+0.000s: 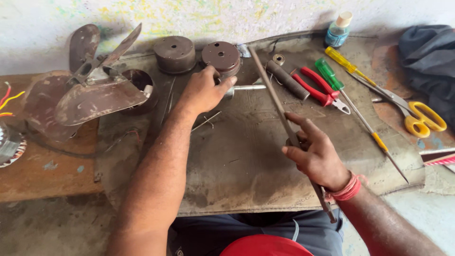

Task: The person disassembles a small electric motor, removes a rotor, and uses a metal file to smooth its surface. They then scrape the interior of a motor housing with a screwdriver and handle the stator assembly.

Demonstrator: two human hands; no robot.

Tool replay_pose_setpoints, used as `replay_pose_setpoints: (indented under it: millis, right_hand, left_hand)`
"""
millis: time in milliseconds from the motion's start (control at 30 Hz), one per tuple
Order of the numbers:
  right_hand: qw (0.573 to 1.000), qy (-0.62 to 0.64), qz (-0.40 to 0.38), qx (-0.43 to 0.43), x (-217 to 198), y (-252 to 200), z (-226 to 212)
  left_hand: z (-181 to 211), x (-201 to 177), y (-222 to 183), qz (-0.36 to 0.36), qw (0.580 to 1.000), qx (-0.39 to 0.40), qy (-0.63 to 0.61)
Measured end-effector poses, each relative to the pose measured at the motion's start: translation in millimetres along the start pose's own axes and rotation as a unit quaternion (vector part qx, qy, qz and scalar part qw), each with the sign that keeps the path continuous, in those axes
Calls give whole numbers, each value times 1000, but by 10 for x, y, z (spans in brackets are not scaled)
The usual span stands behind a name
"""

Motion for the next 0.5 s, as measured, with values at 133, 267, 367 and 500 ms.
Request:
replay_pose_setpoints:
  millis: [133, 267, 367, 500]
  right_hand:
    - [993, -89, 3, -83, -30, 2, -97]
    - [995, -65, 7, -78, -21, 41, -47]
    - [992, -115, 25, -52, -45, 48, -6]
    - [993, -90, 16, -79, -14, 53, -71]
  left_hand:
    - [71, -40, -44, -45, 998, 26, 40]
    - [107, 41, -84, -66, 994, 31, 84]
    - [249, -39, -89, 15, 987, 104, 118]
    - [209, -114, -112, 43, 983, 148, 96]
Point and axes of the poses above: each hand's wrist, its own y-axis towards the middle knuckle, its own x-axis out of the palm, z = x × y, the point moved 9 cm from there along y, towards the middle knuckle, and after that the axes turned 4 degrees about y, right-handed, at the moved point
